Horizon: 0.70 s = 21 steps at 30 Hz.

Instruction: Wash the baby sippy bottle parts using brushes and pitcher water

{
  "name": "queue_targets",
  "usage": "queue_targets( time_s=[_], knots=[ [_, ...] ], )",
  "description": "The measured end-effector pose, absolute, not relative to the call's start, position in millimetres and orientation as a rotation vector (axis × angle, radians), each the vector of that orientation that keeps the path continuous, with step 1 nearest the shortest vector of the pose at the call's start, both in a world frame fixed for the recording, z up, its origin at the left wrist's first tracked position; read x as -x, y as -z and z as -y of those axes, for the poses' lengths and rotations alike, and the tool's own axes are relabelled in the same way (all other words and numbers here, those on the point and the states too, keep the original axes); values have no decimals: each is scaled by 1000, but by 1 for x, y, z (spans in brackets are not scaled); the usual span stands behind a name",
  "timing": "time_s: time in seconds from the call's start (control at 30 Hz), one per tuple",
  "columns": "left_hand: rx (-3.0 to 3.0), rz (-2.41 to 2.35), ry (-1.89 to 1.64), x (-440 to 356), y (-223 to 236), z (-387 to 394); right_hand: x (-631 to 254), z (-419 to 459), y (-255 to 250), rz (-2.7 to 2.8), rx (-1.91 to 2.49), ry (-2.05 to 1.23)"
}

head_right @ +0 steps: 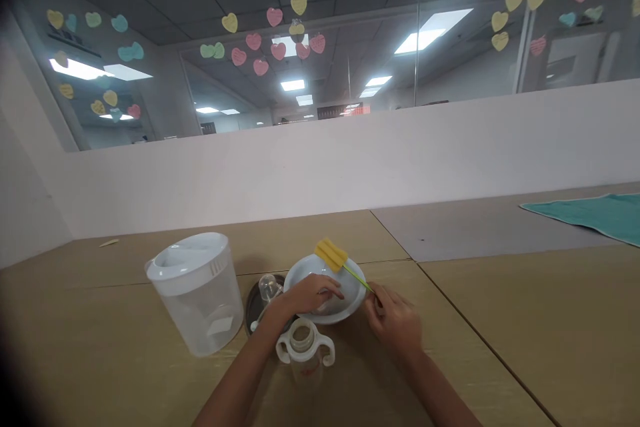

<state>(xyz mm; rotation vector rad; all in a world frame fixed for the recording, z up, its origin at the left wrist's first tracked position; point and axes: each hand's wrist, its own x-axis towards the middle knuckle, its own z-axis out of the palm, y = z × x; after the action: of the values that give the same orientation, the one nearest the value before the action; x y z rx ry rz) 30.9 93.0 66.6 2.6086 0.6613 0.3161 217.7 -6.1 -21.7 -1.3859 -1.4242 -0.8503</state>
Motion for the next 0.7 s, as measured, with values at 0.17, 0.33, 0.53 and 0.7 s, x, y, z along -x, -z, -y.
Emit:
queue_targets(
  time_s=[0.17, 0.33, 0.53, 0.7],
  knots=[
    [-2654, -660, -315, -37, -50, -99, -217, 6, 19, 1450, 1382, 836],
    [-2722, -825, -347, -38, -48, -100, -215, 6, 18, 1445, 1408, 817],
    [-2799, -953, -378, -40, -47, -99, -215, 5, 19, 1453, 1420, 780],
    [-2837, -886, -355, -42, -46, -97, -215, 7, 20, 1444, 1410, 772]
  ],
)
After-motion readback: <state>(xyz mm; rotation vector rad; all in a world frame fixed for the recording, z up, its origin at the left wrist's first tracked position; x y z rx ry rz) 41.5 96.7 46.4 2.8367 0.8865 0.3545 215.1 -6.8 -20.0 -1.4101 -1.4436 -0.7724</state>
